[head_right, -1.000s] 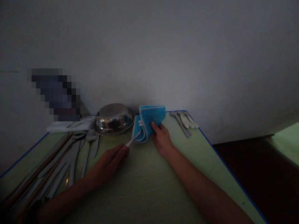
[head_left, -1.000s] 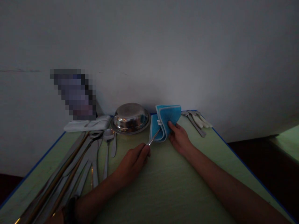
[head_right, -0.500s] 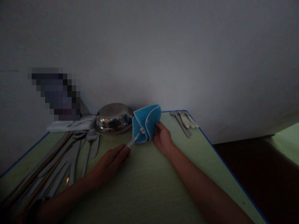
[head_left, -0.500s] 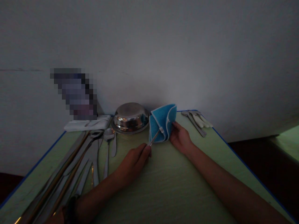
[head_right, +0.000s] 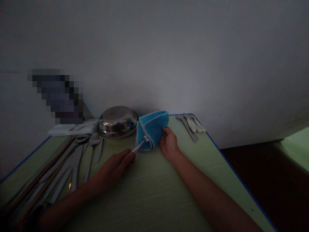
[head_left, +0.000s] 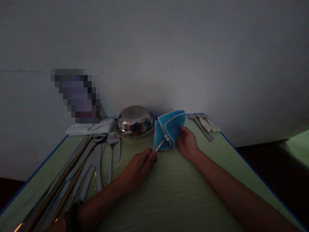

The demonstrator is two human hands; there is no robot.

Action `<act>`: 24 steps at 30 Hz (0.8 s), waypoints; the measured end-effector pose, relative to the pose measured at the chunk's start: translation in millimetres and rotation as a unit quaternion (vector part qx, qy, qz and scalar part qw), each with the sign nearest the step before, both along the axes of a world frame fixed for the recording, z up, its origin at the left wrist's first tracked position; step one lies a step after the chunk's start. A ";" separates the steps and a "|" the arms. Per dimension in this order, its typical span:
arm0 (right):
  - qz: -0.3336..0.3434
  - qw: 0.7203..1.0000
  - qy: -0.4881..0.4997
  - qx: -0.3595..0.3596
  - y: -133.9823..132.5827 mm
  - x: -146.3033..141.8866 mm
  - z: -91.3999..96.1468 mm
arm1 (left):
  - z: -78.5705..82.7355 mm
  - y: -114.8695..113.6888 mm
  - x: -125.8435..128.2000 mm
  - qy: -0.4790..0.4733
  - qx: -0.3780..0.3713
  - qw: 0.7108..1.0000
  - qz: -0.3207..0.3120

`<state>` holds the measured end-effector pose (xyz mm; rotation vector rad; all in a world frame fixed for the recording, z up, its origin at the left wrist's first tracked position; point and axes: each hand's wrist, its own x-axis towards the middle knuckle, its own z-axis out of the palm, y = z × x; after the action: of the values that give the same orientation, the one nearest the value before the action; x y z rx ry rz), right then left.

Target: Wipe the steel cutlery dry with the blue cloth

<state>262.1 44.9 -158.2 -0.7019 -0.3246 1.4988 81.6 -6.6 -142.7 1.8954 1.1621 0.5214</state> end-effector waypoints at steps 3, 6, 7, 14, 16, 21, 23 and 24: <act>-0.004 0.999 -0.041 0.019 -0.7 -0.4 -0.3 | -0.1 -0.4 0.3 -0.017 -0.018 1.000 0.014; -0.008 0.996 -0.086 0.015 -2.4 -0.1 -3.5 | 0.2 -0.7 0.3 -0.033 -0.037 0.999 0.023; -0.008 0.995 -0.096 0.013 -3.3 0.4 -5.0 | 0.3 -0.6 0.3 -0.036 -0.038 0.998 0.024; -0.026 0.991 -0.128 0.007 -6.5 3.3 -11.0 | 1.7 0.2 0.2 -0.019 -0.017 1.000 0.016; -0.023 0.992 -0.124 0.004 -5.9 2.9 -9.1 | 1.9 0.0 0.5 -0.017 -0.017 1.000 0.014; 0.004 0.992 -0.124 0.013 -8.1 3.1 -3.2 | 0.5 -0.5 0.5 -0.010 -0.021 1.000 0.015; 0.000 0.990 -0.139 0.014 -9.2 3.9 -3.4 | 0.2 -0.4 0.3 -0.007 -0.018 1.000 0.012; -0.006 0.989 -0.149 0.016 -9.3 4.3 -3.9 | 0.3 -0.3 0.3 -0.006 -0.017 1.000 0.011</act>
<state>266.4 35.6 -162.1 -0.9027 -0.5696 1.3729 81.9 -6.8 -142.4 1.8505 1.1777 0.5206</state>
